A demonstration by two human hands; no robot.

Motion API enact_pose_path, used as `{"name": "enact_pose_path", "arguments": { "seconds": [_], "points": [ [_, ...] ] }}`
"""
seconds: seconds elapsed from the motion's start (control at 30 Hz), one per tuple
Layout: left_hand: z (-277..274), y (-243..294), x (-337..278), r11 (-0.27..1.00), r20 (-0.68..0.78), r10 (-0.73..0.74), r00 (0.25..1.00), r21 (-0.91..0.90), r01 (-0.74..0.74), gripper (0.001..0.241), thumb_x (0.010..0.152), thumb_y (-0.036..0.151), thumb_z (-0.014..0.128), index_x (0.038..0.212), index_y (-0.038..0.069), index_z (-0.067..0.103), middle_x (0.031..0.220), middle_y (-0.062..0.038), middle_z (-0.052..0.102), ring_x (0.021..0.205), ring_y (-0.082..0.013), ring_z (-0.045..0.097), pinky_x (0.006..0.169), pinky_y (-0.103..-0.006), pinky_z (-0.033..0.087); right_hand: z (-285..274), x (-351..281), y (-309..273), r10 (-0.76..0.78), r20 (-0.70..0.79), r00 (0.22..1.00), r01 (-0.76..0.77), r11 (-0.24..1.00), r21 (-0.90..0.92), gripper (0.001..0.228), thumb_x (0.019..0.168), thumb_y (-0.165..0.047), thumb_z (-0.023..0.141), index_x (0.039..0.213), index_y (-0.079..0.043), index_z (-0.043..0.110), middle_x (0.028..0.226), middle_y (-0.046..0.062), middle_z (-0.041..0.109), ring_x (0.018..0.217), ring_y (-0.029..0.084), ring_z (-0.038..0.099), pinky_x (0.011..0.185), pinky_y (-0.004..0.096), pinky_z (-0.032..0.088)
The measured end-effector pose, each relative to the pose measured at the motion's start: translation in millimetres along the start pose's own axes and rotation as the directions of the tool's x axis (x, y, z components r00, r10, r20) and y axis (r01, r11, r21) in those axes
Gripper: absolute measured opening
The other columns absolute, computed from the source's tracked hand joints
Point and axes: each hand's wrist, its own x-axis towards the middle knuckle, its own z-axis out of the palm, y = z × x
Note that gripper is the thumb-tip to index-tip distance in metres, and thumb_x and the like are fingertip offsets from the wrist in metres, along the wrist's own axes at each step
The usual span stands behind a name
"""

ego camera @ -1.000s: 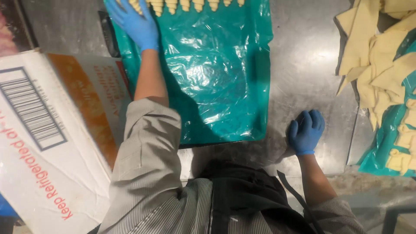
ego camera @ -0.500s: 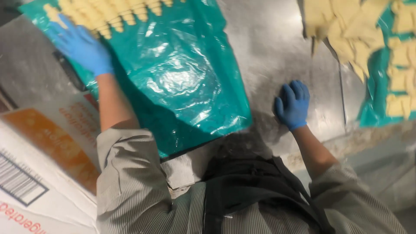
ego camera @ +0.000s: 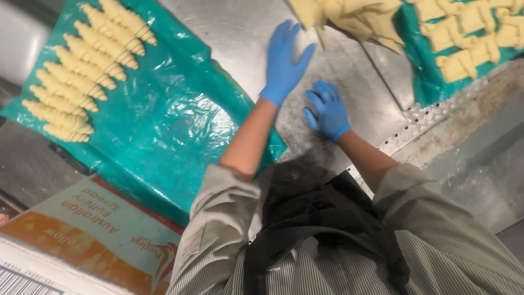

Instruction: Roll triangular pieces of dough into croissant shapes and place them on a tray.

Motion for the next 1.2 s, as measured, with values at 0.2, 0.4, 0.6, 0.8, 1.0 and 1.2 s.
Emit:
{"name": "enact_pose_path", "arguments": {
  "seconds": [0.2,0.4,0.6,0.8,1.0,1.2],
  "points": [
    [89.0,37.4,37.3,0.996,0.115,-0.068,0.991,0.063,0.061,0.074,0.09,0.031,0.079,0.15,0.006,0.043,0.148,-0.023,0.051,0.134,-0.0418,0.05,0.113,-0.0501,0.043,-12.9,2.8,3.6,-0.048,-0.035,0.998,0.051,0.995,0.082,0.044,0.088,-0.022,0.072,0.125,-0.001,0.062,0.14,0.023,0.052,0.135,0.045,0.047,0.117,0.059,0.034],
    [93.9,53.5,68.0,0.899,0.118,-0.404,0.907,0.235,0.37,0.056,0.084,0.022,0.077,0.134,0.009,0.056,0.126,-0.016,0.062,0.116,-0.037,0.059,0.099,-0.0495,0.048,-64.5,-31.0,35.0,-0.001,-0.068,0.998,0.026,0.93,0.366,0.04,0.089,-0.013,0.072,0.126,-0.002,0.063,0.14,0.021,0.053,0.134,0.042,0.05,0.115,0.05,0.042],
    [109.4,29.7,57.3,0.903,0.071,-0.393,0.917,0.215,0.371,0.031,0.093,0.006,0.063,0.124,0.009,0.065,0.13,-0.014,0.063,0.12,-0.0361,0.062,0.101,-0.0431,0.053,-126.4,-68.9,103.5,0.143,0.013,0.99,-0.131,0.865,0.485,0.035,0.091,-0.013,0.072,0.124,-0.003,0.067,0.136,0.02,0.058,0.126,0.039,0.057,0.108,0.045,0.046],
    [89.9,74.7,71.9,0.763,0.136,-0.638,0.758,0.245,0.598,0.037,0.093,0.024,0.067,0.127,0.009,0.062,0.134,-0.016,0.061,0.125,-0.0372,0.059,0.105,-0.0467,0.049,-142.4,-14.0,181.3,0.18,0.065,0.981,-0.189,0.862,0.47,0.024,0.097,-0.014,0.072,0.119,-0.006,0.068,0.12,0.016,0.068,0.114,0.033,0.067,0.102,0.04,0.053],
    [78.3,115.6,33.9,0.894,-0.133,-0.369,0.92,0.221,0.39,0.061,0.096,0.028,0.071,0.146,0.003,0.046,0.149,-0.023,0.048,0.138,-0.0415,0.045,0.112,-0.0508,0.04,-112.1,153.5,197.8,-0.178,-0.126,0.976,0.203,0.952,0.228,0.032,0.097,-0.016,0.075,0.125,-0.005,0.065,0.126,0.018,0.063,0.117,0.04,0.059,0.098,0.048,0.051],
    [35.9,182.4,-81.9,0.851,-0.057,-0.517,0.854,-0.146,0.505,0.052,0.103,0.025,0.067,0.146,0.002,0.051,0.146,-0.022,0.055,0.138,-0.0343,0.052,0.117,-0.0436,0.042,-68.4,214.0,227.9,-0.195,0.177,0.965,0.18,0.979,0.094,0.034,0.091,-0.034,0.077,0.114,-0.008,0.075,0.109,0.019,0.072,0.1,0.04,0.066,0.085,0.051,0.052]
  ]
}}
